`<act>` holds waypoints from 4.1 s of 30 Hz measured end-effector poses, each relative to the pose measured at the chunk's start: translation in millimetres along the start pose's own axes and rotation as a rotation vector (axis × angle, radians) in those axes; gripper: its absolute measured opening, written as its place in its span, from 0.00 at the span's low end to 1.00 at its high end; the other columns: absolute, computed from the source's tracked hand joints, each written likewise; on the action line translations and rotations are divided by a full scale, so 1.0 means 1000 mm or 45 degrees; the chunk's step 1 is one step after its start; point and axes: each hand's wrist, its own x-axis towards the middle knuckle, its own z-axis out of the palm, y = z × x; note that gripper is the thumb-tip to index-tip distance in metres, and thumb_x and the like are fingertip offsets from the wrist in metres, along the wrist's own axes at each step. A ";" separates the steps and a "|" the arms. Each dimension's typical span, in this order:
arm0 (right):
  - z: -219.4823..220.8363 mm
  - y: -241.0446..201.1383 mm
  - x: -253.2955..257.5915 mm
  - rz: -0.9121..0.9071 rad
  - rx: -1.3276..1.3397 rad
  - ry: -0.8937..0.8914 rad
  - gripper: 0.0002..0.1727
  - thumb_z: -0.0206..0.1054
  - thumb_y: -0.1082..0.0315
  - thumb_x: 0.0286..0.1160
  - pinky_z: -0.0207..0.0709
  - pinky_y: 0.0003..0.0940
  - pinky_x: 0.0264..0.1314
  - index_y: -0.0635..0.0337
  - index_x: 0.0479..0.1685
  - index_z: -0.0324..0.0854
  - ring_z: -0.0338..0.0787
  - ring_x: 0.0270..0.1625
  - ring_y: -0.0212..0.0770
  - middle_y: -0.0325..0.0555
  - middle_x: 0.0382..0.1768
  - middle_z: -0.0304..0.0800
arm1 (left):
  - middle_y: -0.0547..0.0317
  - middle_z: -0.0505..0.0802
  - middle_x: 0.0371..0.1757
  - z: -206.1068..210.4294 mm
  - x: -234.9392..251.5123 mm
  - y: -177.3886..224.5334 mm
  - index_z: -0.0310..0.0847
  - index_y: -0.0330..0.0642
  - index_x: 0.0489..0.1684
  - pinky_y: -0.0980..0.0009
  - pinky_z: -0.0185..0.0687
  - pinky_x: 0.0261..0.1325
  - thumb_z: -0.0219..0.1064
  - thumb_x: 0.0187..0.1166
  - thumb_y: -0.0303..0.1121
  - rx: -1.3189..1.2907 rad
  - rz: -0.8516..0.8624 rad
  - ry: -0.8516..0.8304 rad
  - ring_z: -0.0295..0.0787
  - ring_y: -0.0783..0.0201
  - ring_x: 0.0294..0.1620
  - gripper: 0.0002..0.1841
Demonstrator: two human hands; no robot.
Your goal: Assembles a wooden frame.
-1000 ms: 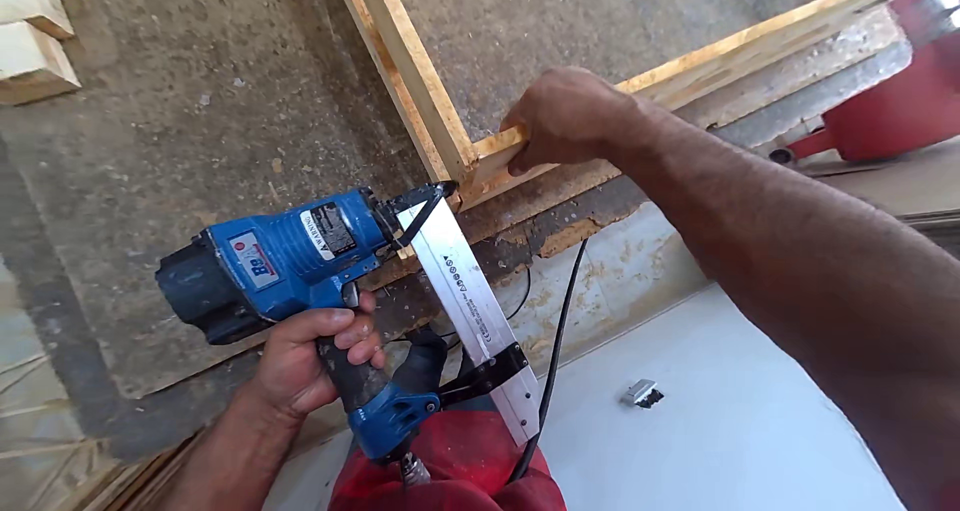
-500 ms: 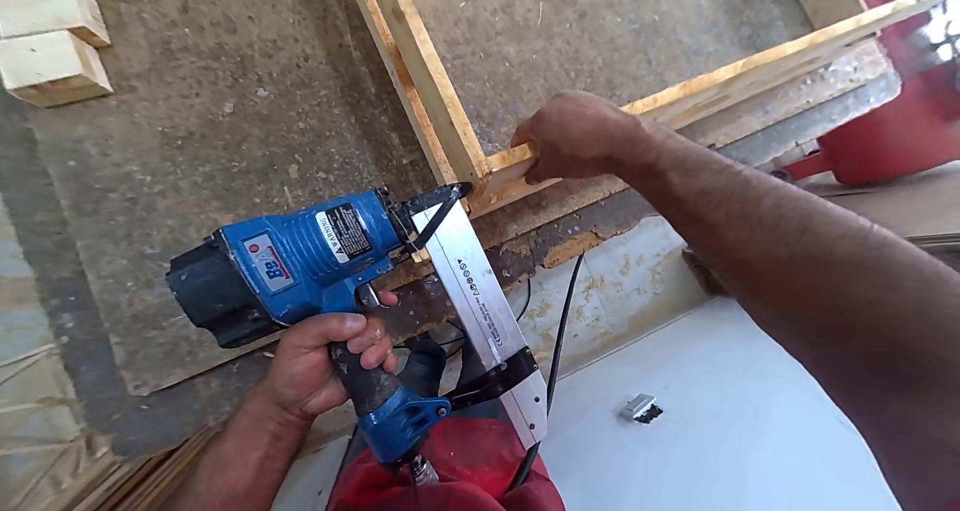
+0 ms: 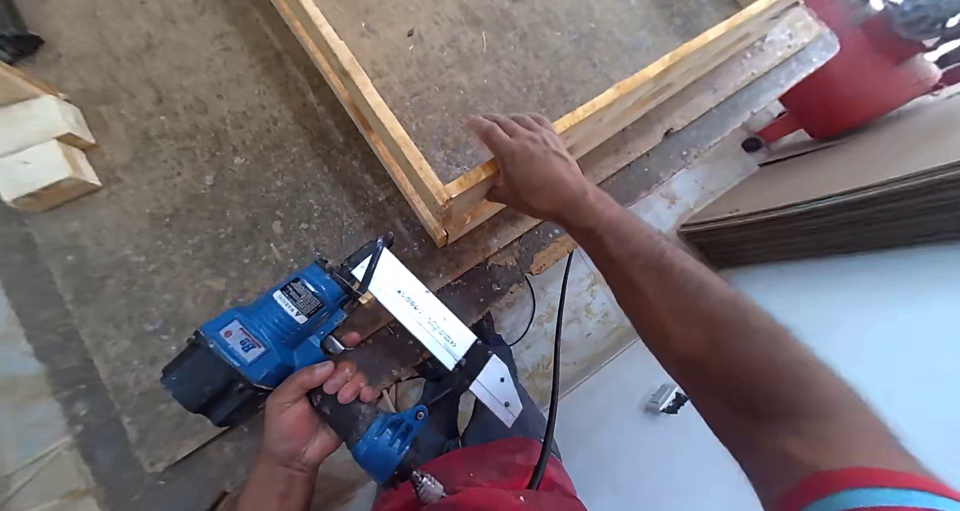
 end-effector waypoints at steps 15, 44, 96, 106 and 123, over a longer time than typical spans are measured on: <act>0.117 -0.010 -0.044 0.231 0.040 0.053 0.37 0.70 0.37 0.72 0.59 0.57 0.90 0.55 0.72 0.80 0.74 0.82 0.59 0.55 0.73 0.83 | 0.59 0.84 0.19 -0.053 0.017 0.001 0.85 0.39 0.59 0.53 0.95 0.39 0.69 0.71 0.35 0.007 -0.001 0.286 0.89 0.59 0.22 0.19; 0.149 0.022 -0.001 -0.290 -0.144 0.169 0.34 0.61 0.26 0.71 0.83 0.64 0.60 0.49 0.45 0.90 0.93 0.58 0.55 0.50 0.49 0.96 | 0.63 0.81 0.17 -0.050 0.062 -0.004 0.85 0.41 0.60 0.56 0.94 0.41 0.67 0.72 0.34 0.201 -0.205 0.277 0.86 0.63 0.21 0.18; 0.154 0.018 -0.001 -0.213 -0.081 0.169 0.33 0.62 0.26 0.71 0.84 0.65 0.54 0.48 0.40 0.91 0.94 0.54 0.56 0.50 0.43 0.96 | 0.61 0.82 0.18 -0.056 0.061 -0.002 0.85 0.41 0.58 0.53 0.94 0.44 0.70 0.71 0.33 0.130 -0.254 0.187 0.88 0.62 0.22 0.17; 0.154 0.018 0.000 -0.238 -0.105 0.181 0.35 0.61 0.25 0.70 0.83 0.65 0.59 0.50 0.44 0.90 0.93 0.57 0.57 0.51 0.47 0.96 | 0.61 0.82 0.18 -0.055 0.062 -0.001 0.85 0.40 0.58 0.53 0.94 0.45 0.70 0.71 0.33 0.143 -0.257 0.173 0.88 0.62 0.23 0.17; 0.143 0.012 0.002 -0.180 -0.107 -0.028 0.35 0.60 0.27 0.73 0.82 0.67 0.59 0.50 0.46 0.90 0.92 0.60 0.58 0.52 0.49 0.95 | 0.63 0.81 0.17 -0.051 0.058 -0.004 0.85 0.41 0.59 0.56 0.93 0.41 0.68 0.71 0.34 0.175 -0.207 0.215 0.86 0.63 0.21 0.18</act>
